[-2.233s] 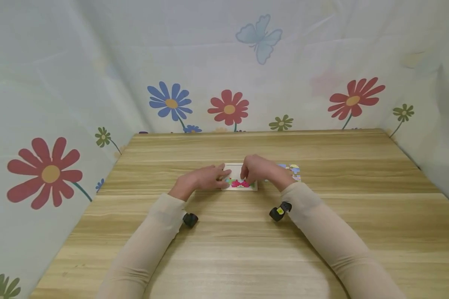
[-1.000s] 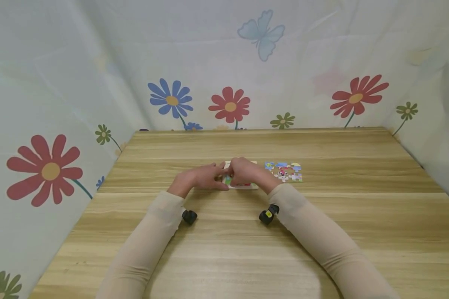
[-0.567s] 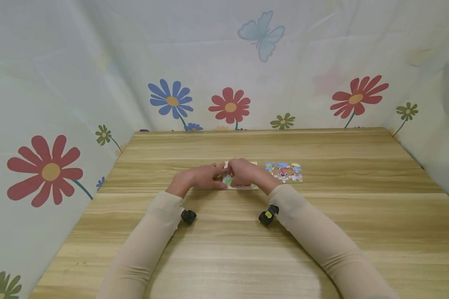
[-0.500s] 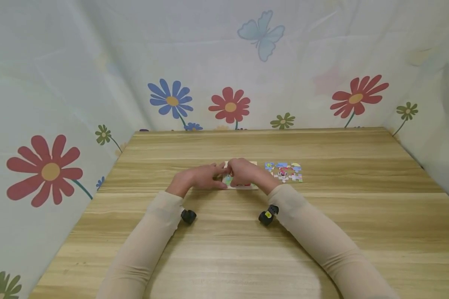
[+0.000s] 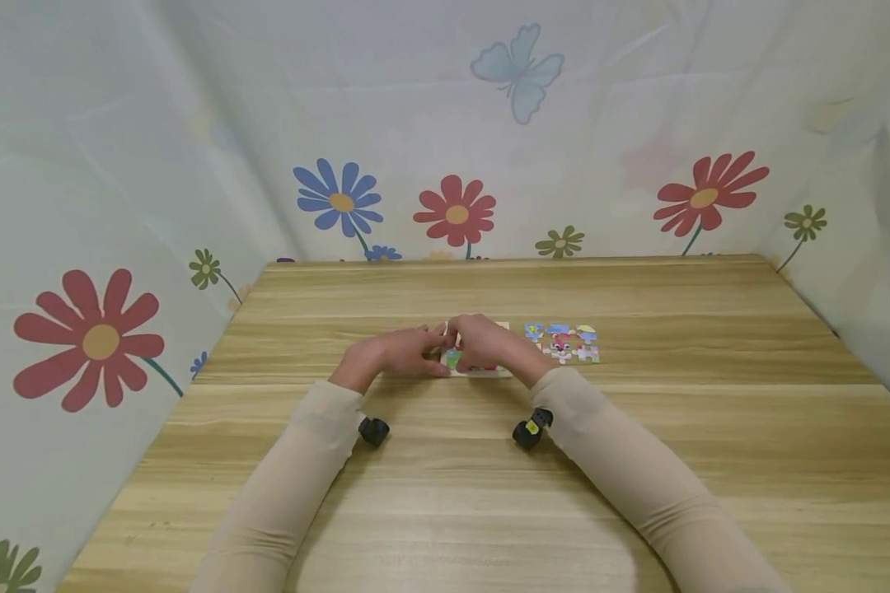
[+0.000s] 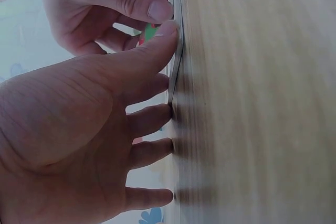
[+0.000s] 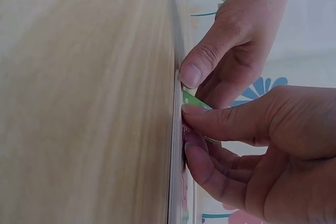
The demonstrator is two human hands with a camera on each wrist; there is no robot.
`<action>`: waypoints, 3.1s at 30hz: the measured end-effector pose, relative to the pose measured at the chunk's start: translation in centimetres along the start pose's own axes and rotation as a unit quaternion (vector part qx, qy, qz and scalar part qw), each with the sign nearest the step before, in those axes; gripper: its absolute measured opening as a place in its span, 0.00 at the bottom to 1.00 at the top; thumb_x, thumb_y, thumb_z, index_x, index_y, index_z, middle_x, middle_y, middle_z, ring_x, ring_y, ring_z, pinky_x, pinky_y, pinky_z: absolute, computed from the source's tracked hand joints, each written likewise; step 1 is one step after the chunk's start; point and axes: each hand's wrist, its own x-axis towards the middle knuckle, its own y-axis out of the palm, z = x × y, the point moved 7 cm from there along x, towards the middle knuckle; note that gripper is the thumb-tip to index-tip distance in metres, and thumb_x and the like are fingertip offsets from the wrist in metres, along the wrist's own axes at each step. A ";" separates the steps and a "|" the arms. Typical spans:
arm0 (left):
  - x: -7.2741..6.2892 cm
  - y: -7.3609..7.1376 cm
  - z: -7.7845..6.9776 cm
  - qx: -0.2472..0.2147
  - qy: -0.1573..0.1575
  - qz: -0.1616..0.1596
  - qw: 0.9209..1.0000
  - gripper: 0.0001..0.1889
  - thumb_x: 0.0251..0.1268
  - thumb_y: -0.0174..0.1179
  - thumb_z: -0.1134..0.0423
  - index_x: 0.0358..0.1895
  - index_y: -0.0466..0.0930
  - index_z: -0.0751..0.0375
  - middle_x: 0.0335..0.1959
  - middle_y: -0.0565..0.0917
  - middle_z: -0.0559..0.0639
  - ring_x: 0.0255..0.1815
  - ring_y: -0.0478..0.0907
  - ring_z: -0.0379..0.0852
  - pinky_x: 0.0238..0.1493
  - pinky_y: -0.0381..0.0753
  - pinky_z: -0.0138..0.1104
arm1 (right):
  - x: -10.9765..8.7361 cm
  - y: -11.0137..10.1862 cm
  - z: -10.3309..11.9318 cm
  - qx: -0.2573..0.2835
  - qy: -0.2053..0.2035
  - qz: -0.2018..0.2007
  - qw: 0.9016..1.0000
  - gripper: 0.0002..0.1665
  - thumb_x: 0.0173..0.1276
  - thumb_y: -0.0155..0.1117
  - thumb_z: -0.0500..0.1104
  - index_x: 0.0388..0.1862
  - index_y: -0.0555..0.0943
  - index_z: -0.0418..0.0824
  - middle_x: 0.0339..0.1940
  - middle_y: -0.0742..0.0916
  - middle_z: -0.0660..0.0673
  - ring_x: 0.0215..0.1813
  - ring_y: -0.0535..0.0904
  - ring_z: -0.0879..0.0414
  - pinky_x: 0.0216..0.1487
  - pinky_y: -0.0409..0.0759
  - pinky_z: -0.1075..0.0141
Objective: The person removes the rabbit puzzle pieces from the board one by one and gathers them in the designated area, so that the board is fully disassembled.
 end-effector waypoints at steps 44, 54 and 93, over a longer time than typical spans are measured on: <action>-0.1 0.2 -0.2 0.008 -0.022 0.010 1.000 0.39 0.72 0.58 0.43 0.80 0.55 0.51 0.82 0.47 0.54 0.80 0.44 0.59 0.77 0.48 0.51 | -3.5 -4.7 -4.7 0.188 0.034 -0.039 0.981 0.09 0.69 0.65 0.31 0.48 0.81 0.34 0.38 0.83 0.37 0.27 0.83 0.49 0.30 0.85 0.60; 0.0 0.3 -0.1 0.002 -0.023 0.010 1.000 0.39 0.71 0.59 0.44 0.80 0.55 0.50 0.82 0.46 0.52 0.81 0.43 0.58 0.77 0.47 0.48 | -5.5 -5.8 -8.1 0.199 0.049 -0.048 0.978 0.09 0.69 0.63 0.28 0.47 0.79 0.30 0.37 0.82 0.34 0.29 0.85 0.46 0.34 0.86 0.57; -0.3 0.2 -0.3 0.014 -0.032 0.005 0.999 0.39 0.72 0.58 0.44 0.80 0.54 0.50 0.82 0.47 0.52 0.81 0.44 0.58 0.77 0.47 0.48 | -6.3 -4.0 -8.4 0.039 0.058 0.043 0.997 0.11 0.52 0.72 0.23 0.31 0.84 0.34 0.26 0.85 0.42 0.23 0.81 0.56 0.26 0.81 0.66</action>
